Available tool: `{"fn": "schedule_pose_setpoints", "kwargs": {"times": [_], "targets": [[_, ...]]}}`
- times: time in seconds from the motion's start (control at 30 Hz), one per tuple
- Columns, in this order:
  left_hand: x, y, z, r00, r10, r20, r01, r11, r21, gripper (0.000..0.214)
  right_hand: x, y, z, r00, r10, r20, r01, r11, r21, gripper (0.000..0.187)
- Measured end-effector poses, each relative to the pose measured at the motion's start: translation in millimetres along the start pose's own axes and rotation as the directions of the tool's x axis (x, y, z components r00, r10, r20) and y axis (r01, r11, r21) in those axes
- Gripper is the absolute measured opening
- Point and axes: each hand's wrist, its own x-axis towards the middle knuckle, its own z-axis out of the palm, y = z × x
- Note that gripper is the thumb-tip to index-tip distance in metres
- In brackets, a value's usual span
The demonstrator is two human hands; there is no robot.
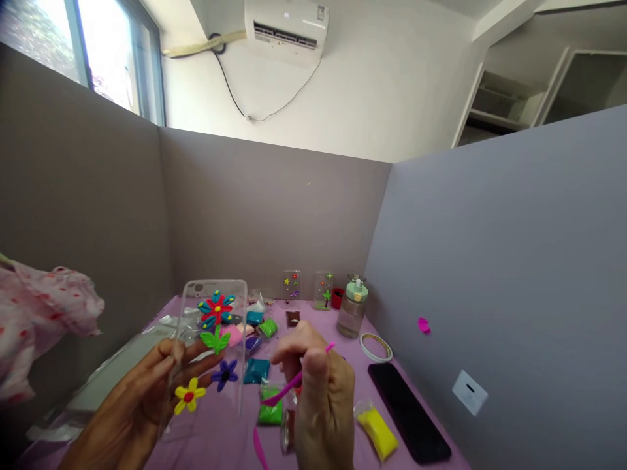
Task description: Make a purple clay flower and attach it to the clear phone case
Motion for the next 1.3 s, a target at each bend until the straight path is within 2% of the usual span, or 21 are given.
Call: {"fn": "schedule_pose_setpoints", "kwargs": {"times": [0.13, 0.27, 0.43, 0.57, 0.63, 0.73, 0.9, 1.0, 1.3], "targets": [[0, -6, -4.6, 0.999, 0.008, 0.048, -0.009, 1.000, 0.015, 0.029, -1, -6, 4, 0.996, -0.063, 0.060, 0.064, 0.998, -0.017, 0.052], [2, -11, -11.4, 0.997, -0.005, 0.075, 0.005, 1.000, 0.002, 0.024, 1, -12, 8, 0.980, -0.139, 0.145, 0.155, 0.982, -0.107, 0.035], [0, -8, -7.9, 0.996, 0.016, 0.085, -0.016, 1.000, -0.003, 0.025, 4, -14, 11, 0.972, -0.124, 0.199, 0.160, 0.971, -0.177, 0.018], [0, -5, -3.7, 0.998, 0.019, 0.055, -0.018, 1.000, -0.008, 0.028, 5, -13, 13, 0.975, -0.080, 0.207, 0.121, 0.974, -0.191, 0.018], [0, -5, -3.5, 0.999, 0.003, 0.047, -0.003, 1.000, 0.001, 0.028, 5, -12, 14, 0.970, -0.092, 0.224, 0.138, 0.970, -0.199, 0.017], [0, -4, -4.0, 0.999, 0.006, 0.045, -0.007, 1.000, 0.015, 0.030, 2, -11, 15, 0.948, -0.189, 0.256, 0.249, 0.941, -0.229, 0.017], [0, -4, -5.7, 0.998, 0.030, 0.057, -0.031, 0.999, 0.023, 0.029, -6, -7, 15, 0.880, -0.345, 0.327, 0.447, 0.835, -0.321, 0.022], [0, -6, -8.0, 0.998, 0.013, 0.067, -0.014, 1.000, 0.014, 0.027, -7, -3, 17, 0.841, -0.397, 0.368, 0.519, 0.783, -0.343, 0.025], [-2, -4, -8.9, 0.996, 0.017, 0.088, -0.017, 1.000, -0.004, 0.025, -10, 2, 23, 0.833, -0.412, 0.369, 0.538, 0.759, -0.368, 0.022]]}}
